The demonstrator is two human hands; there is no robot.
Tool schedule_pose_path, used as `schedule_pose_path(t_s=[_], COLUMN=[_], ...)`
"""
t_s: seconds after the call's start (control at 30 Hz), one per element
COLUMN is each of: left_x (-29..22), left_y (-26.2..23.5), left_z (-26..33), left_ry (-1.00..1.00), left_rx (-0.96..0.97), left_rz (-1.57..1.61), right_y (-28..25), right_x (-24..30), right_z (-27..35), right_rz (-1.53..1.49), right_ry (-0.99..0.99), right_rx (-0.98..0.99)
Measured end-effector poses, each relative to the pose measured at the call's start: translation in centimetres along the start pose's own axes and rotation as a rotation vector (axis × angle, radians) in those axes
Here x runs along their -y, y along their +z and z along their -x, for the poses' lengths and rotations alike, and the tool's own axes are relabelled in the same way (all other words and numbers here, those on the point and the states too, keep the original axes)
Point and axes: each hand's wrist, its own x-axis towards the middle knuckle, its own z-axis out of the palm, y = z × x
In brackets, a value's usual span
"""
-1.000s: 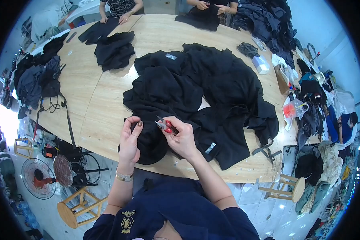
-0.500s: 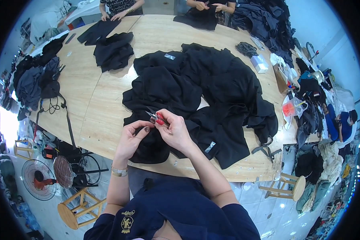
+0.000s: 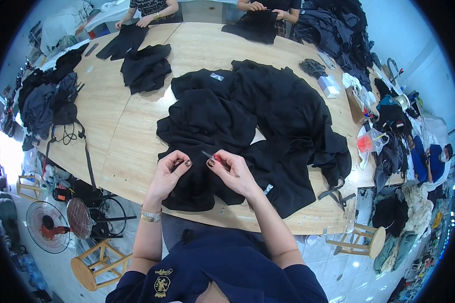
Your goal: Trim excess threads and inspect labels on black garment pieces using small scissors.
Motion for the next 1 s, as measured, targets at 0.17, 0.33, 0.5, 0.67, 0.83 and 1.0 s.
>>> schedule_pose_path(t_s=[0.17, 0.33, 0.5, 0.67, 0.83, 1.0], left_x=[0.0, -0.3, -0.3, 0.1, -0.1, 0.9], left_y=[-0.1, 0.2, 0.2, 0.2, -0.1, 0.7], left_z=[0.0, 0.0, -0.1, -0.5, -0.2, -0.2], left_ry=[-0.016, -0.038, -0.034, -0.077, -0.092, 0.022], left_rx=[0.017, 0.057, 0.088, 0.099, 0.051, 0.095], left_rz=[0.041, 0.049, 0.093, 0.108, 0.204, -0.003], right_y=[-0.4, -0.5, -0.7, -1.1, -0.9, 1.4], right_x=[0.5, -0.1, 1.2, 0.9, 0.1, -1.5], right_z=[0.6, 0.3, -0.1, -0.3, -0.2, -0.2], right_rz=[0.194, 0.340, 0.433, 0.419, 0.155, -0.142], right_ry=[0.023, -0.057, -0.038, -0.106, -0.057, -0.100], right_rx=[0.139, 0.165, 0.241, 0.251, 0.240, 0.007])
